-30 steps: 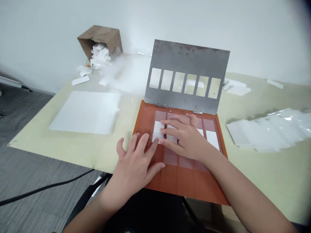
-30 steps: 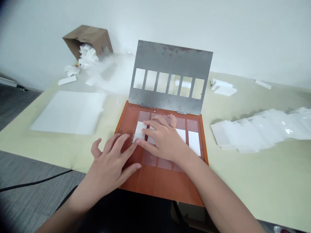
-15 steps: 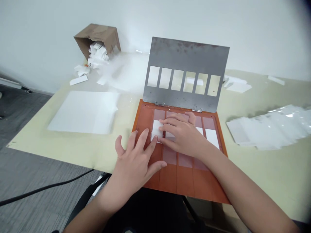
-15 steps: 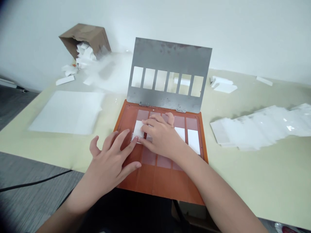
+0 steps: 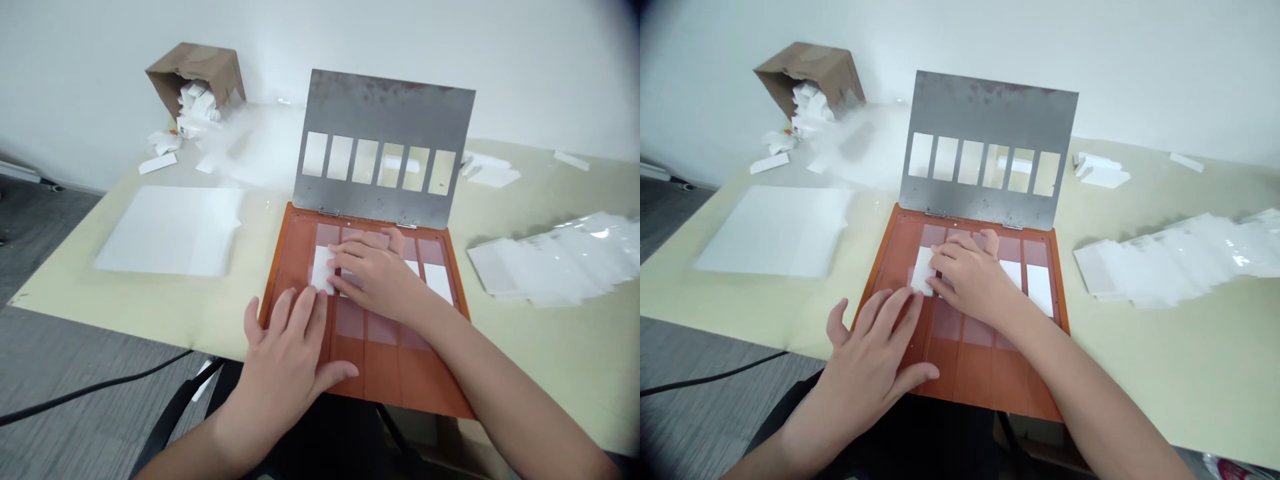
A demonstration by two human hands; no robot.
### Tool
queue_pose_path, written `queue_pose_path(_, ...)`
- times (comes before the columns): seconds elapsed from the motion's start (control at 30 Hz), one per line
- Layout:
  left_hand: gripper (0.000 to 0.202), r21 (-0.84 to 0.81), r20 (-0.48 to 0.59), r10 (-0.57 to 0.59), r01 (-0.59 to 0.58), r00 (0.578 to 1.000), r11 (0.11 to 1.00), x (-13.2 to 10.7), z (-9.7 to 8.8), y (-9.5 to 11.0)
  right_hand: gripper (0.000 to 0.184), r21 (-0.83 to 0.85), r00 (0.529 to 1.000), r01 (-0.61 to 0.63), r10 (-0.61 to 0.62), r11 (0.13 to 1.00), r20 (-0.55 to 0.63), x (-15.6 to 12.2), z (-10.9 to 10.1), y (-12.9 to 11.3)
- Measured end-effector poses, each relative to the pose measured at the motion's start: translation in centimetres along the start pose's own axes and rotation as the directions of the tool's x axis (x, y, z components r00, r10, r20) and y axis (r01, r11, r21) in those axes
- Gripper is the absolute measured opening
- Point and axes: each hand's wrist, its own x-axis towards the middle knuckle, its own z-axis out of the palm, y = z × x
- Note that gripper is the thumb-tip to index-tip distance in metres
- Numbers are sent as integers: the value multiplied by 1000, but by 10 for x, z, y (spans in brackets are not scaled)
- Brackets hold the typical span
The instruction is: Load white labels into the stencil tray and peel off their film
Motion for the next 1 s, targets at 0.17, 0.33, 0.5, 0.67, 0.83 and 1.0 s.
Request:
queue_pose_path(0.17, 76, 25, 26, -7, 6, 1000, 1000, 5, 4, 4, 15, -9, 1000, 11, -11, 1000, -26, -1, 3, 2)
queue_pose_path(0.33, 76, 51, 43, -42, 40, 998, 998, 7, 4, 6, 17, -56, 997, 35, -39, 998, -72, 0, 6, 2)
queue_pose_path(0.5, 73, 45, 44, -43, 41, 998, 998, 5, 3, 6, 19, -67, 993, 30, -37, 997, -109, 1, 8, 3)
queue_pose_path(0.67, 73, 47, 25, -47, 46, 999, 998, 6, 4, 7, 19, -112, 993, 9, -22, 994, -113, 3, 10, 1)
queue_pose_path(0.83, 73, 48, 34, -52, 50, 998, 998, 6, 4, 7, 21, -119, 992, -11, -4, 993, -124, 4, 11, -1)
queue_pose_path(1.0, 72, 57, 37, -44, 42, 998, 997, 7, 3, 6, 24, -94, 994, -16, 5, 995, -110, 4, 11, 0)
